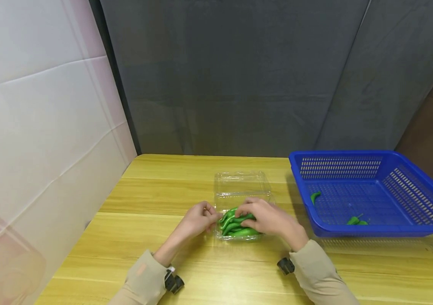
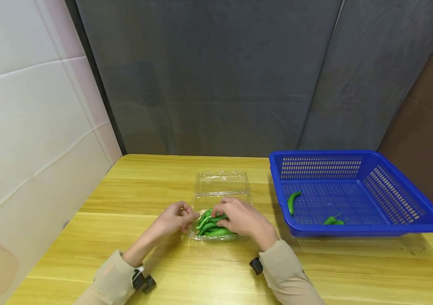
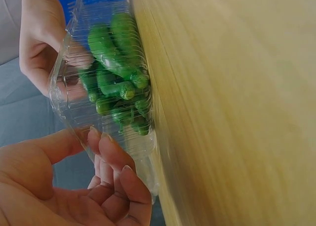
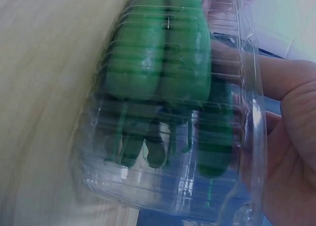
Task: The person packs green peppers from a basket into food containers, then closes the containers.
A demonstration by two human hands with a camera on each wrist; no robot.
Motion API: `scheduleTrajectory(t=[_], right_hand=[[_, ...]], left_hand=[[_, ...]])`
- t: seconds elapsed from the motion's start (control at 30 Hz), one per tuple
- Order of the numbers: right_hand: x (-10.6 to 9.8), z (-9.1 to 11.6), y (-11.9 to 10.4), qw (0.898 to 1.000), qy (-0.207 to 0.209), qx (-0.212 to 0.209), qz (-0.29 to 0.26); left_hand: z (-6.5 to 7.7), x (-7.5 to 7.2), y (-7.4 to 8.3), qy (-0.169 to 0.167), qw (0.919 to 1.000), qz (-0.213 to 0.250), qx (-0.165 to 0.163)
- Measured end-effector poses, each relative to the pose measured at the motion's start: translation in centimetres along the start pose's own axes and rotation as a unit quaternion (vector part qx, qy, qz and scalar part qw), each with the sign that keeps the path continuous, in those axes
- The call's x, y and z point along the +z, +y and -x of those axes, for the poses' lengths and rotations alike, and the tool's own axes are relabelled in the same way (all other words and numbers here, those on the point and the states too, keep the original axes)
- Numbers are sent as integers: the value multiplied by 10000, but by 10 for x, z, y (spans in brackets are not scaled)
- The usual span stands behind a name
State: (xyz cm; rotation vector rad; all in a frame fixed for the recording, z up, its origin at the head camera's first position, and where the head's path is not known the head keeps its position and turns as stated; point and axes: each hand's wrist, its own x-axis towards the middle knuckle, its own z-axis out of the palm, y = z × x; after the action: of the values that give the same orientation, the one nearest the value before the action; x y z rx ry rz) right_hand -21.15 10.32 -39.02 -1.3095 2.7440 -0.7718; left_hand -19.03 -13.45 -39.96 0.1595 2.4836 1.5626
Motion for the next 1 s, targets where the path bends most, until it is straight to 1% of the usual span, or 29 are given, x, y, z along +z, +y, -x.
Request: scheduleTrajectory(t=[0.23,0.7,1.0], right_hand=[[3,-1,0,9999,-9,-137,-75],[3,-2,-6,9993,-272,5,-242],[5,-3,-7,9993,-181,-41,-314]], left_hand=[[1,0,1,30,10000,-10,2],[1,0,3,51,10000,-54,-18],[1,0,1,2,10000,-40,-41]])
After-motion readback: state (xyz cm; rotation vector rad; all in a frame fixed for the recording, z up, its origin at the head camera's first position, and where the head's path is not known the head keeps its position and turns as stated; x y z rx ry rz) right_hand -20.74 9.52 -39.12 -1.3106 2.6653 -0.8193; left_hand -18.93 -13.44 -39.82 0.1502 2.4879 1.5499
